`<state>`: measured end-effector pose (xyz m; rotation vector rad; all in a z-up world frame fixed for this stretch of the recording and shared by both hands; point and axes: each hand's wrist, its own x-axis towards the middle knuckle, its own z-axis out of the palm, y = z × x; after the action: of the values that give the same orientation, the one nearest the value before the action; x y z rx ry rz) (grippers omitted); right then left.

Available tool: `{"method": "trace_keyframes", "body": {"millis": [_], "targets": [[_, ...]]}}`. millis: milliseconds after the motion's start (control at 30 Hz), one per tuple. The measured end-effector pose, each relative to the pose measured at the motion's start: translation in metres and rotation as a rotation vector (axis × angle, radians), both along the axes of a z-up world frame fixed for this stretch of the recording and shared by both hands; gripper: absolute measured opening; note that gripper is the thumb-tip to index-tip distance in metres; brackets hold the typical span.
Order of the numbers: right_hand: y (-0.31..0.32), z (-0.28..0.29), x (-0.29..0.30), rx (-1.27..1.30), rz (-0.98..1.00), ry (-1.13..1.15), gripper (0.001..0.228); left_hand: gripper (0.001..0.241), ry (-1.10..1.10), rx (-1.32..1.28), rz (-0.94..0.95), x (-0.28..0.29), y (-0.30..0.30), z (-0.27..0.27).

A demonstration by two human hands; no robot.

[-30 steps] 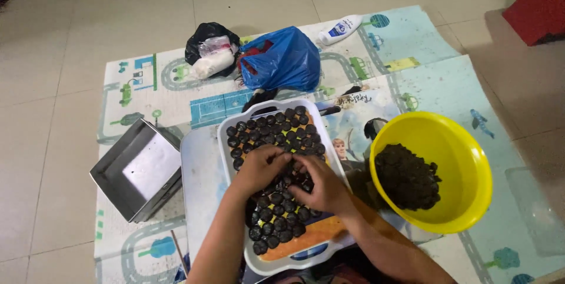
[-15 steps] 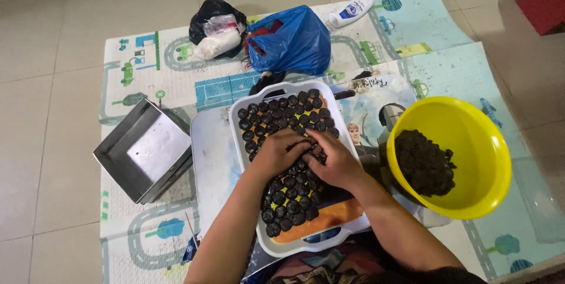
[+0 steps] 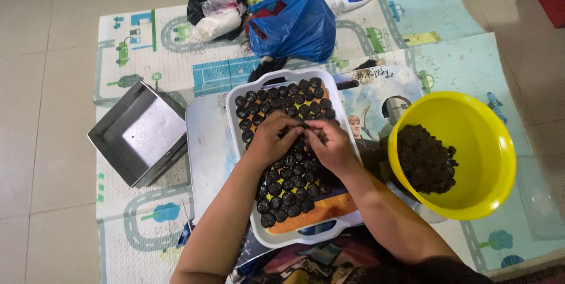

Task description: A person is picking up small pieces of dark dough from a yellow bowl and placing them into small yellow cups arranged in a white tray.

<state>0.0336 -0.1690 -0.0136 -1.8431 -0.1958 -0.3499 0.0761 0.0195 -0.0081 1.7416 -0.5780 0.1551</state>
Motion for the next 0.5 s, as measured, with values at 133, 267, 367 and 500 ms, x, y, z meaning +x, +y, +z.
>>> {"method": "trace_keyframes", "body": {"millis": [133, 267, 367, 500], "targets": [[0.002, 0.009, 0.002, -0.021, 0.038, -0.085, 0.025, 0.014, 0.023, 0.002, 0.007, 0.0, 0.0, -0.002], [-0.004, -0.019, 0.001, 0.08, 0.028, -0.016, 0.024, 0.016, 0.028, 0.001, -0.013, -0.001, -0.001, 0.003], [-0.007, -0.026, 0.0, 0.164, 0.057, 0.085, 0.028, 0.017, 0.028, -0.001, -0.015, -0.003, -0.001, 0.002], [-0.002, -0.02, 0.001, 0.302, 0.205, 0.103, 0.041, 0.012, 0.074, -0.044, 0.005, 0.0, 0.0, -0.008]]}}
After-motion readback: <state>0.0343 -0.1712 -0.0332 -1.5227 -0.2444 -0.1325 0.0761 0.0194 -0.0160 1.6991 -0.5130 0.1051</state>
